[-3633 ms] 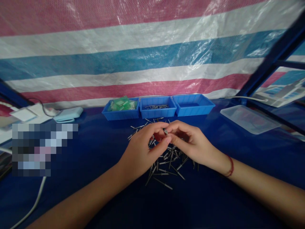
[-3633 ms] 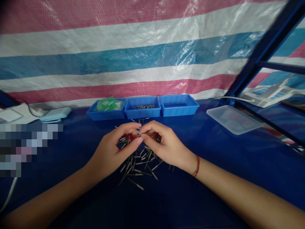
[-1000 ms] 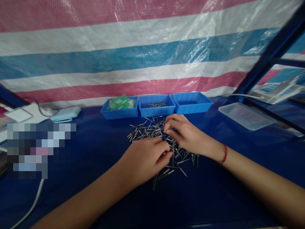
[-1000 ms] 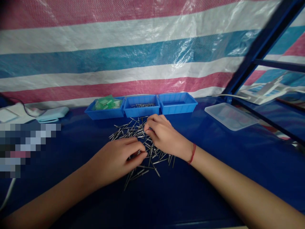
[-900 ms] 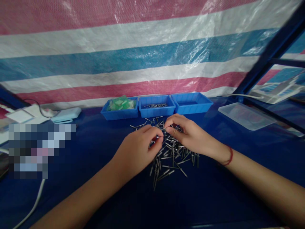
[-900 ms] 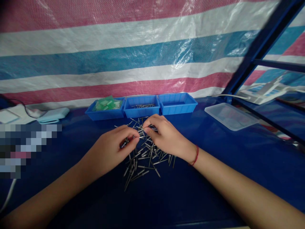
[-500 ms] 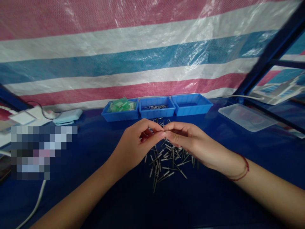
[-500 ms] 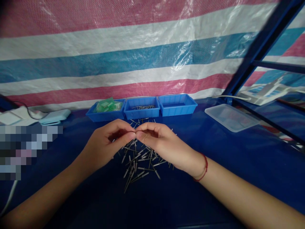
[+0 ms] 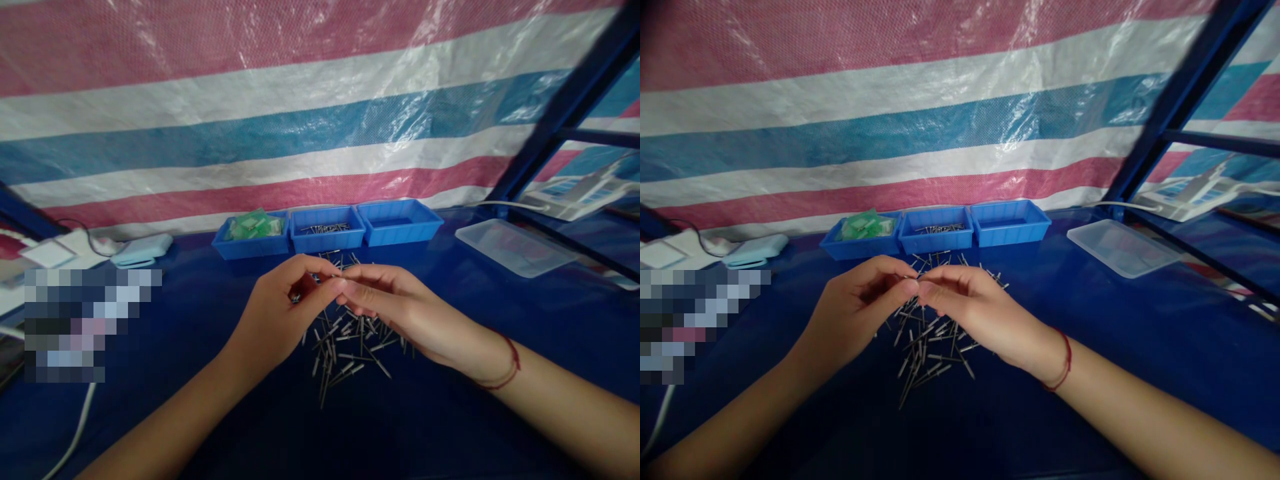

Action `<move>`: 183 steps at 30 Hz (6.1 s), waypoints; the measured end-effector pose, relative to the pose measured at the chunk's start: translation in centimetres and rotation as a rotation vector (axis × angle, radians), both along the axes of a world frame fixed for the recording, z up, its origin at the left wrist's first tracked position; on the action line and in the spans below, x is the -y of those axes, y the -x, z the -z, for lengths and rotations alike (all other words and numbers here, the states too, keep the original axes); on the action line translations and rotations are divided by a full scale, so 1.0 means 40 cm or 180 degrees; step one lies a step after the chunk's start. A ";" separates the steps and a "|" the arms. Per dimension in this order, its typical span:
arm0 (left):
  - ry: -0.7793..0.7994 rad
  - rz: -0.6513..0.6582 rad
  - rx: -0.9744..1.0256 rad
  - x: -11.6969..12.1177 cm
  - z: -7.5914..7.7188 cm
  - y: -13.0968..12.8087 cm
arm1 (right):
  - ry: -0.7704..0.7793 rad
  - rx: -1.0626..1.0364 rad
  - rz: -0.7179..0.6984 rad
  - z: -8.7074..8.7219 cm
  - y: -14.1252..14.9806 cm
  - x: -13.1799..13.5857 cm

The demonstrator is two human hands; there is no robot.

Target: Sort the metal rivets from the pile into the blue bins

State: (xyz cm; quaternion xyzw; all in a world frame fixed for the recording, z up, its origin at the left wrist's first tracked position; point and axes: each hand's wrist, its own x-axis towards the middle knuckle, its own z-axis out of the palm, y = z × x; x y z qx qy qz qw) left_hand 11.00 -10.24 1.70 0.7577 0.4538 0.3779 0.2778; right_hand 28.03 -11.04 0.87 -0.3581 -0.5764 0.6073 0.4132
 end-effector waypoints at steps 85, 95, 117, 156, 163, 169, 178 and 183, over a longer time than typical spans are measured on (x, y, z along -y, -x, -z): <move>-0.0415 0.0135 -0.2186 -0.079 0.088 0.017 | -0.1719 0.1852 0.1277 0.087 -0.060 -0.084; -0.0523 0.0311 -0.2169 -0.085 0.086 0.045 | -0.1837 0.1917 0.1237 0.084 -0.055 -0.081; -0.0404 0.0107 -0.1762 -0.049 0.075 0.013 | -0.2094 0.2061 0.1348 0.084 -0.059 -0.077; -0.0591 -0.0076 0.0002 0.001 0.058 -0.030 | -0.1703 0.1140 0.0883 0.064 -0.020 -0.008; -0.0781 0.0069 0.0096 0.013 0.055 -0.031 | -0.1527 0.0763 0.0626 0.072 -0.016 -0.009; -0.0775 0.0070 0.0119 0.013 0.058 -0.032 | -0.1399 0.0646 0.0445 0.075 -0.016 -0.013; -0.0643 0.0108 0.0017 -0.018 0.048 -0.007 | -0.2639 0.1582 0.1067 0.027 -0.027 -0.041; -0.0793 -0.0214 -0.0332 -0.099 0.038 0.067 | -0.3256 0.2244 0.2250 -0.019 -0.020 -0.187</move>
